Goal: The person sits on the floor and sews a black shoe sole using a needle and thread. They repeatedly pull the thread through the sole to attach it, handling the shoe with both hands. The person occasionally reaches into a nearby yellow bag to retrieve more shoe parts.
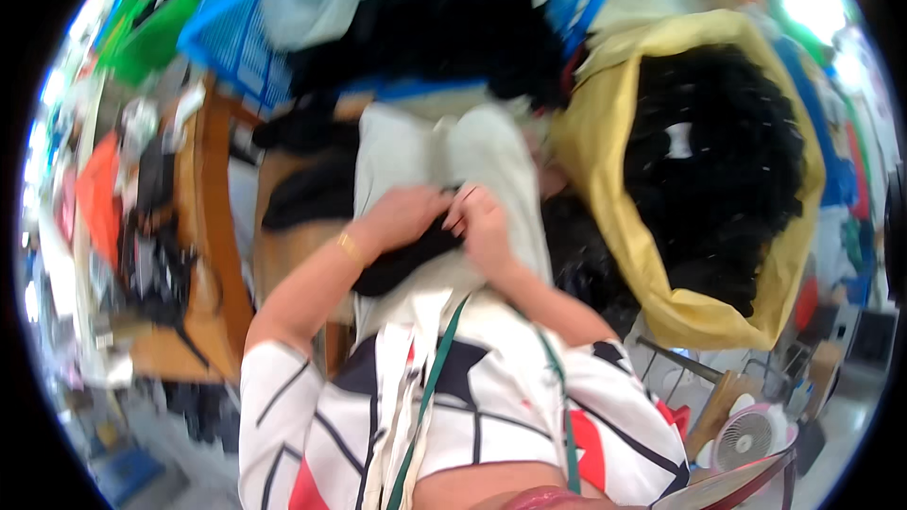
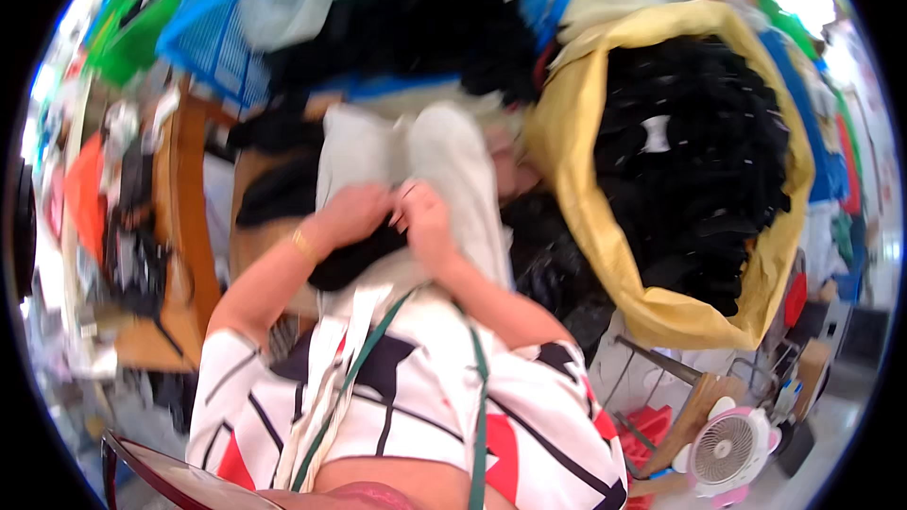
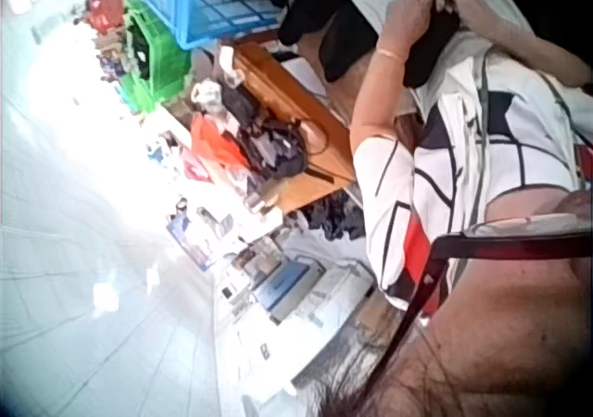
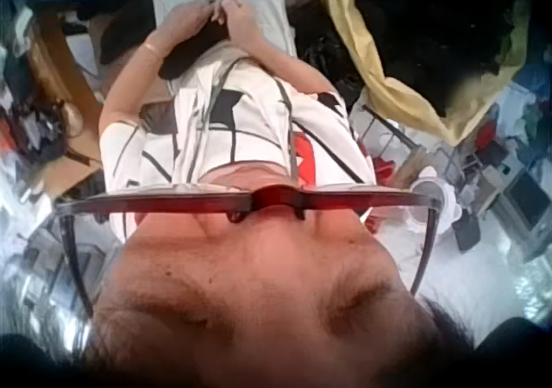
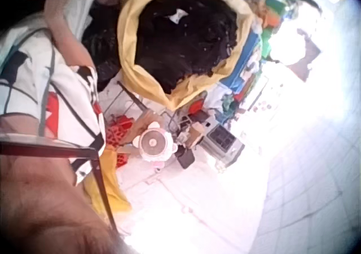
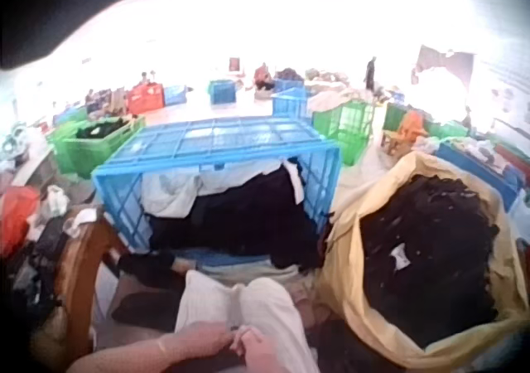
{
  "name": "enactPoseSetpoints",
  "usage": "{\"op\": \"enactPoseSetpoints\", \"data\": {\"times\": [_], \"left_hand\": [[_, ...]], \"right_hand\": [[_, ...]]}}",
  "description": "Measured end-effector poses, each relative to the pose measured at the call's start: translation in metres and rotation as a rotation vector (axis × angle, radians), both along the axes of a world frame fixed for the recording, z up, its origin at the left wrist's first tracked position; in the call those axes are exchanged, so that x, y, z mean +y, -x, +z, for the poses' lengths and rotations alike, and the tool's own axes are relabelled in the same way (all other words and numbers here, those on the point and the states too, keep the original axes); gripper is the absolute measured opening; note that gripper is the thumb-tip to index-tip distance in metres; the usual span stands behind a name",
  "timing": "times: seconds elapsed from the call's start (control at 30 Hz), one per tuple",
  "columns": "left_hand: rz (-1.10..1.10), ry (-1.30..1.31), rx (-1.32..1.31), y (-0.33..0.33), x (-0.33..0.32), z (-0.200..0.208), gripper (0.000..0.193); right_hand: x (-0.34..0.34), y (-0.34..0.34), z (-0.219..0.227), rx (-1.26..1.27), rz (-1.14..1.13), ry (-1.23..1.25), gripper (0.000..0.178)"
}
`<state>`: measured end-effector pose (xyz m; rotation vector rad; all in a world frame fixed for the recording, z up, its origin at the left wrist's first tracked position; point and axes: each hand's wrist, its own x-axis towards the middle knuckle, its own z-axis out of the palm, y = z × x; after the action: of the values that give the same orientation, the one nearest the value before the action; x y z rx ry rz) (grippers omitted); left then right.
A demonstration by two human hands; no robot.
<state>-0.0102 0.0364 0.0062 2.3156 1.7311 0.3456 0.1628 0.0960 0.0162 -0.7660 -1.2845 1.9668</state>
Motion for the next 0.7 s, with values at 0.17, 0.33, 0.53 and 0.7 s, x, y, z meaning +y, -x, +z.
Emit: {"op": "enactPoseSetpoints", "data": {"times": [0.17, 0.33, 0.53, 0.7], "left_hand": [[0.112, -0.09, -0.184, -0.015, -0.003, -0.004, 0.027], [0.185, -0.125, -0.26, -0.009, 0.013, -0.003, 0.032], [0.248, -0.088, -0.328, -0.011, 0.009, -0.036, 0.035], [0.317, -0.031, -0.364, -0.01, 0.003, -0.049, 0.042]], "right_hand": [[0.007, -0.008, 0.01, 0.187, -0.057, 0.153, 0.026], [0.019, -0.001, 0.013, 0.343, -0.058, 0.13, 0.025], [-0.002, -0.003, -0.004, 0.05, 0.012, -0.138, 0.024], [-0.006, -0.008, -0.001, 0.002, 0.077, -0.199, 0.023]]}}
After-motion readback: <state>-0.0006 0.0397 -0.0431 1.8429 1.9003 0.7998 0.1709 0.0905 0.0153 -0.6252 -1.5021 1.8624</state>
